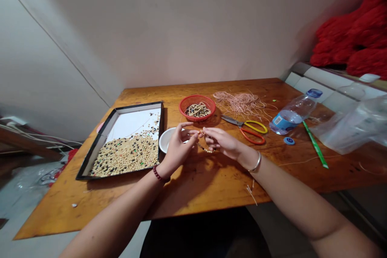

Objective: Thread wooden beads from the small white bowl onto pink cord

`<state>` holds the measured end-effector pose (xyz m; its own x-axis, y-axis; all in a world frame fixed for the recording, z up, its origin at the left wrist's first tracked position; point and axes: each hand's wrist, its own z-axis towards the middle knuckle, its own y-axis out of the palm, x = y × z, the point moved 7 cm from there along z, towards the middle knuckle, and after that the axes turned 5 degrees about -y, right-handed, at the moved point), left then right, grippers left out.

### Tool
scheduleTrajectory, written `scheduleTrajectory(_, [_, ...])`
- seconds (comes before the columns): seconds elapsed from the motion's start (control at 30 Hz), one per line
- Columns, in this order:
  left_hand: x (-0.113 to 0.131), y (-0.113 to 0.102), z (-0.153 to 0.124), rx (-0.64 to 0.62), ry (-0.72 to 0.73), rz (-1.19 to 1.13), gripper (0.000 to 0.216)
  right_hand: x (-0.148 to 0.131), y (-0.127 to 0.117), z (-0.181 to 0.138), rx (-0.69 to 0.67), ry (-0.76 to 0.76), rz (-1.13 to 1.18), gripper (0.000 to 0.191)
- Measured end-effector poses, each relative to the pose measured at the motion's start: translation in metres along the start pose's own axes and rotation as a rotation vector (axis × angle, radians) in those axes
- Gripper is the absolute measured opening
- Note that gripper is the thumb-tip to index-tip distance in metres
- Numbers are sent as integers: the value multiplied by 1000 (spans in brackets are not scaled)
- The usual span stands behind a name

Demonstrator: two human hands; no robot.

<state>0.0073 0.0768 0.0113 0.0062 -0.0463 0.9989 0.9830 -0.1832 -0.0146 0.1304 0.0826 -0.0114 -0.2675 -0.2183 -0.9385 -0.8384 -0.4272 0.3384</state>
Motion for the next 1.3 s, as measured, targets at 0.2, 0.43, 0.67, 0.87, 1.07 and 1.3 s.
scheduleTrajectory(0.2, [0,0,1,8,25,14,41,-8,2,0,5,-97,-193,33])
scheduleTrajectory(0.43, [4,2,-2,-18,98,1,30,-7,8,2,-41,-158,-216,29])
scheduleTrajectory(0.67, [7,12,-5,-120,121,-78,31,-2,13,1,-112,-148,-104,31])
scheduleTrajectory(0.87, [7,14,-5,-153,167,-75,29,0,14,3,-158,-186,-59,29])
scheduleTrajectory(1.07, [8,16,-5,-192,184,-85,29,2,15,4,-171,-180,11,28])
scheduleTrajectory(1.3, [9,16,-4,-210,160,-99,30,5,15,3,-182,-136,113,25])
